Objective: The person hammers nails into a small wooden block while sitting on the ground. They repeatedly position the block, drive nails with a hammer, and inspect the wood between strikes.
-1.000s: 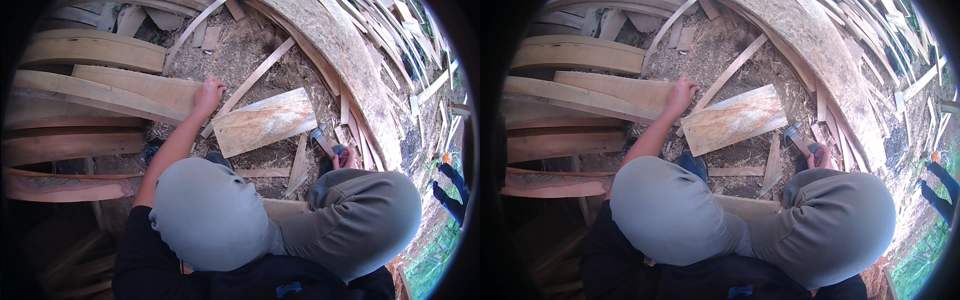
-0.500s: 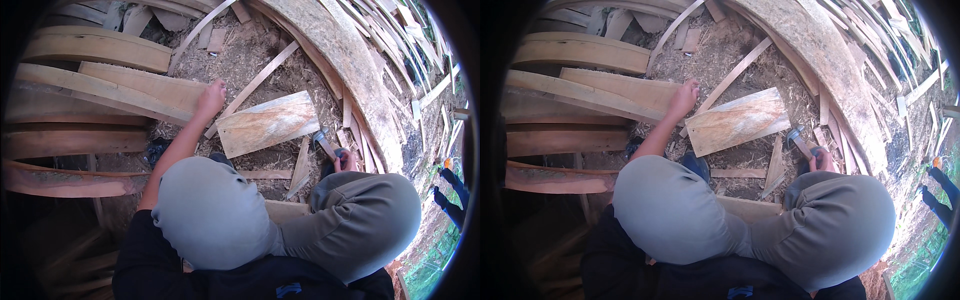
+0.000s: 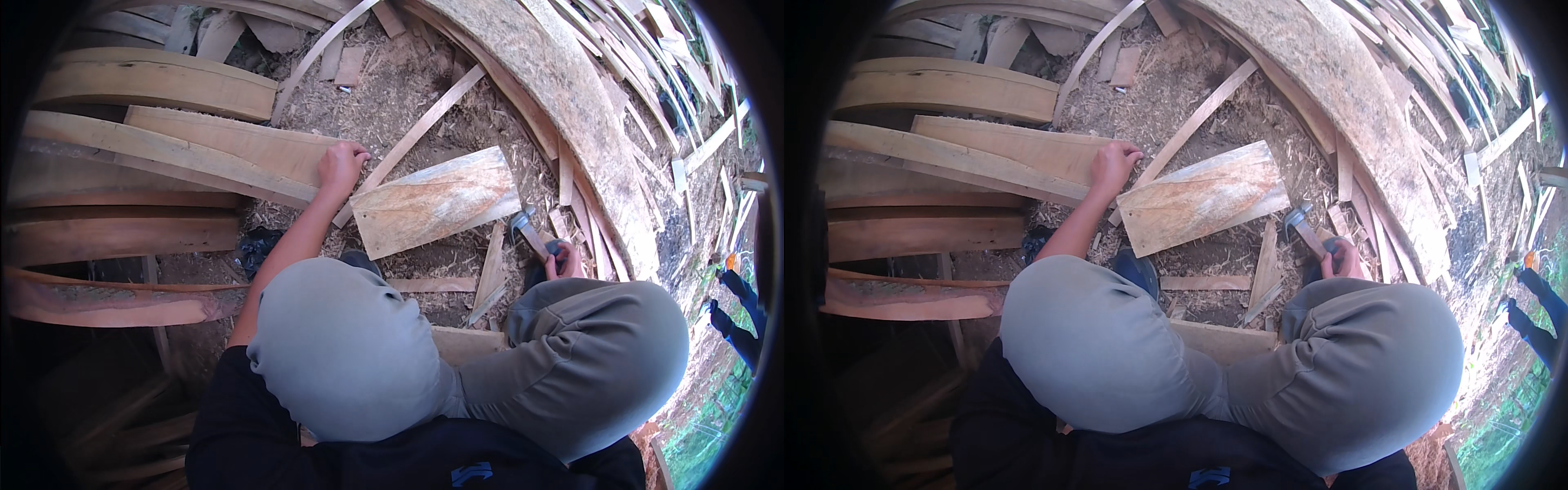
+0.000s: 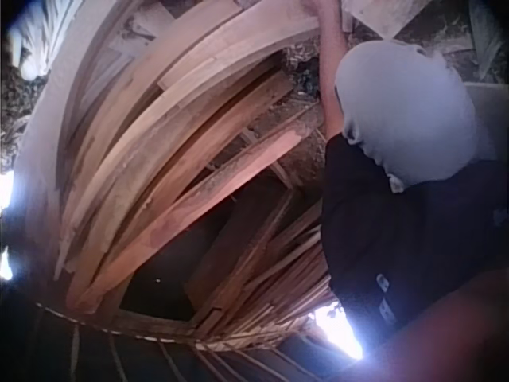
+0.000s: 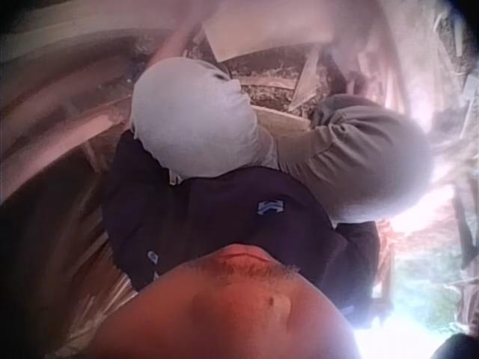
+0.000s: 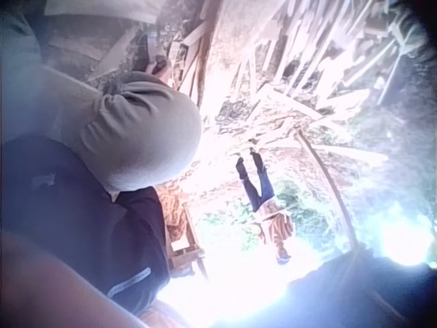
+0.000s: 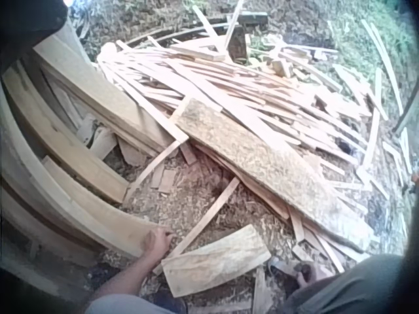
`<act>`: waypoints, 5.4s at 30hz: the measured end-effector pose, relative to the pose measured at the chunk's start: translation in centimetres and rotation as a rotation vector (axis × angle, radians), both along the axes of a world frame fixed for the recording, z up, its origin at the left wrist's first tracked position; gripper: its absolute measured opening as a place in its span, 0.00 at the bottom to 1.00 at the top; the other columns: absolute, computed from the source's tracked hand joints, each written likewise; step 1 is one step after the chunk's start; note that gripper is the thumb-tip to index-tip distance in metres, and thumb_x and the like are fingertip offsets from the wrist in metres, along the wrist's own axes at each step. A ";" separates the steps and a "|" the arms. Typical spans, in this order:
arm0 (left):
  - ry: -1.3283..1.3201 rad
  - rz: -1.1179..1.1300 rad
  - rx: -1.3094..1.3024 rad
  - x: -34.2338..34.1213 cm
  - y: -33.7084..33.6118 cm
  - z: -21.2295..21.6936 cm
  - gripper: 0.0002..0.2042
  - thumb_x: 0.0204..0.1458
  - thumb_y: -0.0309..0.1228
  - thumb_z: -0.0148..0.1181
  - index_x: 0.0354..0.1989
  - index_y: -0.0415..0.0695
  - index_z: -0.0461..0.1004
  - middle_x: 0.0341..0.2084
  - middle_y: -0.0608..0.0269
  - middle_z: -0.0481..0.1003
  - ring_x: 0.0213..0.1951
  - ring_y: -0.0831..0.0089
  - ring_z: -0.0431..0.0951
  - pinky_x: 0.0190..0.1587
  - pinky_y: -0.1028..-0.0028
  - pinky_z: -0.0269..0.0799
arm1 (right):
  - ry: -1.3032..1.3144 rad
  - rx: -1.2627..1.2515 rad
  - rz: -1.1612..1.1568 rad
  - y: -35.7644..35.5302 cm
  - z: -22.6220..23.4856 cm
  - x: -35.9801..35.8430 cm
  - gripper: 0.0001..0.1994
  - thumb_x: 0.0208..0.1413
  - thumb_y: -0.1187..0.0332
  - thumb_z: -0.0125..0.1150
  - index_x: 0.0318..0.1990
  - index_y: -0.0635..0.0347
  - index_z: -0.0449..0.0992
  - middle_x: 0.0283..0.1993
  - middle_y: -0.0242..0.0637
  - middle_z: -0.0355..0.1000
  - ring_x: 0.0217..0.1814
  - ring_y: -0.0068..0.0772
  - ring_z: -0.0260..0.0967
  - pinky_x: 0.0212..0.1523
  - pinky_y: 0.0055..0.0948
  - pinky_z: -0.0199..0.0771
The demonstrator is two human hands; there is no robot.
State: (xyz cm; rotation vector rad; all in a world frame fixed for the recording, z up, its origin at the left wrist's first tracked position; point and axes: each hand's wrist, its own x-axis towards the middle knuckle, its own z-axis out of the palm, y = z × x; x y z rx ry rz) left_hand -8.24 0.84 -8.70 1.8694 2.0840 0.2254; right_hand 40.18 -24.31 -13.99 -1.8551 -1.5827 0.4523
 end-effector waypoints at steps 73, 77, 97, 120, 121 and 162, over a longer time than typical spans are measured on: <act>-0.118 -0.156 -0.007 2.1 1.4 -0.3 0.10 0.54 0.38 0.67 0.39 0.49 0.87 0.32 0.47 0.83 0.35 0.50 0.83 0.43 0.58 0.79 | 0.096 0.028 0.030 -0.4 -2.3 0.8 0.23 0.59 0.75 0.67 0.60 0.57 0.67 0.35 0.28 0.62 0.22 0.13 0.51 0.22 0.18 0.49; -0.099 -0.133 -0.032 2.2 1.5 -0.9 0.09 0.57 0.39 0.63 0.40 0.50 0.84 0.34 0.48 0.83 0.39 0.48 0.83 0.43 0.52 0.79 | 0.104 -0.009 0.029 -0.5 -1.9 0.9 0.23 0.59 0.75 0.67 0.61 0.57 0.67 0.36 0.28 0.62 0.23 0.13 0.51 0.22 0.18 0.49; -0.042 -0.205 0.039 0.0 6.2 0.9 0.10 0.59 0.39 0.62 0.45 0.57 0.85 0.34 0.48 0.83 0.39 0.49 0.84 0.44 0.55 0.79 | 0.064 -0.149 -0.050 -0.3 -0.1 0.2 0.22 0.59 0.69 0.66 0.60 0.53 0.69 0.34 0.34 0.68 0.28 0.29 0.67 0.29 0.30 0.68; 0.044 -0.081 0.173 1.0 11.3 2.3 0.08 0.60 0.39 0.62 0.43 0.56 0.85 0.36 0.50 0.83 0.41 0.50 0.84 0.44 0.54 0.80 | -0.012 -0.125 -0.072 -0.1 0.5 -0.3 0.21 0.57 0.70 0.67 0.58 0.54 0.71 0.32 0.35 0.69 0.28 0.34 0.69 0.29 0.34 0.71; 0.063 -0.061 0.192 0.4 12.7 2.3 0.09 0.60 0.40 0.62 0.44 0.57 0.85 0.37 0.50 0.83 0.41 0.50 0.85 0.44 0.55 0.80 | 0.000 -0.137 -0.071 -0.1 0.6 -0.5 0.21 0.57 0.70 0.67 0.58 0.54 0.71 0.32 0.35 0.69 0.28 0.34 0.69 0.29 0.34 0.71; -0.844 -0.469 -0.354 14.2 -0.9 11.9 0.19 0.72 0.32 0.45 0.67 0.39 0.69 0.27 0.69 0.72 0.33 0.79 0.75 0.41 0.79 0.68 | 0.566 -0.618 -0.097 -1.8 8.5 3.1 0.14 0.65 0.61 0.60 0.48 0.62 0.75 0.31 0.43 0.74 0.34 0.34 0.72 0.38 0.38 0.71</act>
